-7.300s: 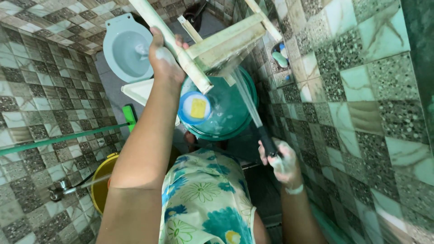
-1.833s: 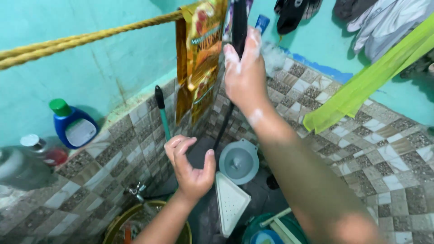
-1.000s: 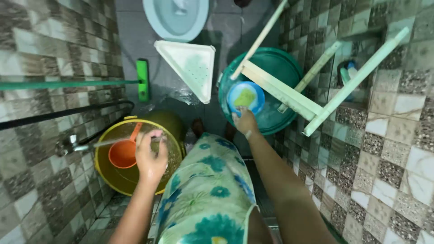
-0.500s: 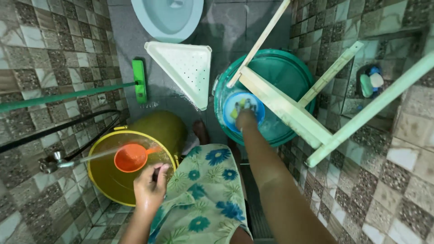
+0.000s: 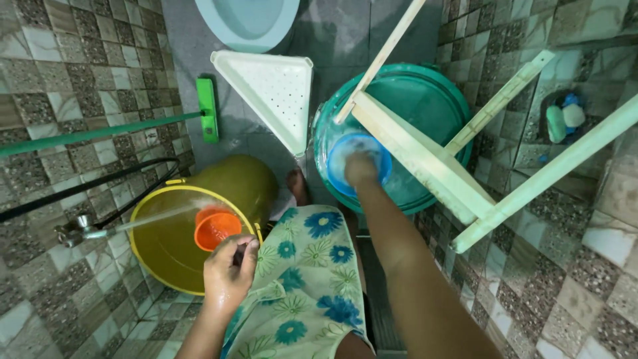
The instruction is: Scrubbing and rinsing plastic bathroom shelves and a stool with soap and water.
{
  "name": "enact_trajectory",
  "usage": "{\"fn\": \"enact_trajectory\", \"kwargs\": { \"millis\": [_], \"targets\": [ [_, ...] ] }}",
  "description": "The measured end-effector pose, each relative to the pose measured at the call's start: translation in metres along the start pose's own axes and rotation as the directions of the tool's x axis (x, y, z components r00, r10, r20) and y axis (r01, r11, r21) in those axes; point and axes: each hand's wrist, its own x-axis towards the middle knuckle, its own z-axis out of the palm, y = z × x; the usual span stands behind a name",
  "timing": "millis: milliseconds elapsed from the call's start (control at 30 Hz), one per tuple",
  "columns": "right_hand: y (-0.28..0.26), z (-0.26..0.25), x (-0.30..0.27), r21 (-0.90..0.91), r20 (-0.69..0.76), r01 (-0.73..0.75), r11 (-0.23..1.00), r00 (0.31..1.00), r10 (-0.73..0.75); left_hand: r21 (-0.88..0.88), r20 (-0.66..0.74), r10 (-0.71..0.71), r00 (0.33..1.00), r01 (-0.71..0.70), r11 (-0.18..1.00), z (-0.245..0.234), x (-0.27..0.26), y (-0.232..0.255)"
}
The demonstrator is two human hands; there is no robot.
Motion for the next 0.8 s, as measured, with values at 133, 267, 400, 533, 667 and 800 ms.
{"fn": "enact_trajectory", "kwargs": {
  "millis": [133, 267, 400, 533, 667, 800],
  "targets": [
    [-0.009, -0.031, -0.012, -0.014, 0.113, -0.053, 0.999, 0.992, 0.054, 0.009, 0.007, 0.031, 0.999, -0.031, 0.999, 0.005, -0.002, 0.005],
    [-0.01, -0.036, -0.02, 0.079, 0.202, -0.214, 0.974, 0.96, 0.194, 0.022, 0.03, 0.002, 1.0, -0.003, 1.0, 0.012, -0.006, 0.019],
    [0.012, 0.042, -0.06, 0.225, 0.141, -0.105, 0.969, 0.987, 0.074, -0.032, 0.094, 0.166, 0.982, -0.164, 0.986, 0.05, 0.021, 0.058],
    [0.007, -0.017, -0.095, 0.379, -0.162, -0.034, 0.925, 0.981, 0.102, -0.074, 0.234, 0.572, 0.786, -0.573, 0.816, 0.151, 0.044, 0.154],
    [-0.008, -0.062, -0.12, 0.495, -0.434, 0.122, 0.86, 0.893, 0.123, -0.045, 0.587, 0.423, 0.69, -0.494, 0.868, 0.27, 0.041, 0.253],
    [-0.003, -0.116, -0.168, 0.565, -0.58, 0.234, 0.791, 0.795, 0.179, 0.062, 0.555, 0.382, 0.739, -0.494, 0.867, 0.362, 0.045, 0.259]
  ]
}}
